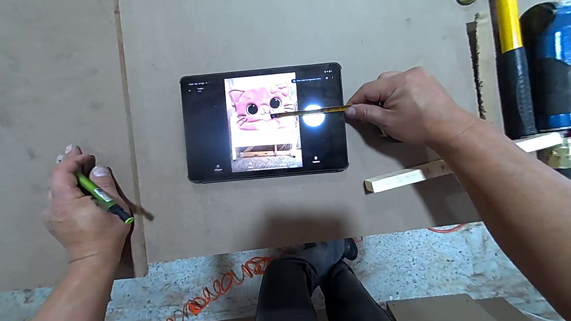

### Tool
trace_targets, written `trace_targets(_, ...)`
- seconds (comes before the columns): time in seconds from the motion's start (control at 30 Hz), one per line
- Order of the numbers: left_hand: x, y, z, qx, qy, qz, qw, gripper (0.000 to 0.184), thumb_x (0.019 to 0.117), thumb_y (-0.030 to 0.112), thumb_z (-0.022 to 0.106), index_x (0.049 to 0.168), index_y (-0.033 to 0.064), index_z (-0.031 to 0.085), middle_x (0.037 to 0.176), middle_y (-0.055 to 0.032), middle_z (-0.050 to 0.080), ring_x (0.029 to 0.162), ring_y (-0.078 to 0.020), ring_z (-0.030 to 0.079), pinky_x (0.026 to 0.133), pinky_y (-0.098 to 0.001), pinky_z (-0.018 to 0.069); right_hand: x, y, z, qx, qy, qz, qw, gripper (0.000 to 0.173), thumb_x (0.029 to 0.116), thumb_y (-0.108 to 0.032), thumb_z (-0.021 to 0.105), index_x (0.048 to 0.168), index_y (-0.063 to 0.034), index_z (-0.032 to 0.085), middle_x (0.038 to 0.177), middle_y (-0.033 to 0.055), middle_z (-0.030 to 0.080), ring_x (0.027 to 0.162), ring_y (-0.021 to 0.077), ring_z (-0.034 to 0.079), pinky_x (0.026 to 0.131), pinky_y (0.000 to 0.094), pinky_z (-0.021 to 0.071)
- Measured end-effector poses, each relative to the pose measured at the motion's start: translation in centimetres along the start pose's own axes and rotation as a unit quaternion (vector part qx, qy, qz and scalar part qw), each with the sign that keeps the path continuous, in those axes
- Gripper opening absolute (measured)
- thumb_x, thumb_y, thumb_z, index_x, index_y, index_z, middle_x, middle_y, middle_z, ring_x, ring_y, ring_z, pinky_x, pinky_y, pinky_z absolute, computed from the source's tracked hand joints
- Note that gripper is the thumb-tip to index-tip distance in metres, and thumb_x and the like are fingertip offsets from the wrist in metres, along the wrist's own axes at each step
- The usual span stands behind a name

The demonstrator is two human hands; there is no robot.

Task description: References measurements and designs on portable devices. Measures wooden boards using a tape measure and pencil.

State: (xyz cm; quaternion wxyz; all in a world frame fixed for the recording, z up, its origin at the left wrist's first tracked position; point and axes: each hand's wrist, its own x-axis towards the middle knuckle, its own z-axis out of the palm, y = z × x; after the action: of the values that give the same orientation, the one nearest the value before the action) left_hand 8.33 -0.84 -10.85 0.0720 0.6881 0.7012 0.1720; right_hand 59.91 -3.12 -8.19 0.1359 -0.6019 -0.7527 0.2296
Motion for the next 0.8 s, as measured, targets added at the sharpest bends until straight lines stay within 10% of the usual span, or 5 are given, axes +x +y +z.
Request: trace_targets(0.8,-0.02,0.06,-0.05,0.005,0.004,0.003,1.0,0.052,0.1092,0.039,0.04,0.145,0.0033,0.051,0.151,-0.0161,0.055,0.145,-0.0229,0.048,0.121,-0.0411,0.0363,0.13,-0.02,-0.11,0.006,-0.008,0.009,1.0,0.027,0.1021,-0.045,0.057,0.1,-0.0281,0.078,0.081,-0.0082,0.069,0.076,0.0066,0.064,0.069,0.0357,0.0508)
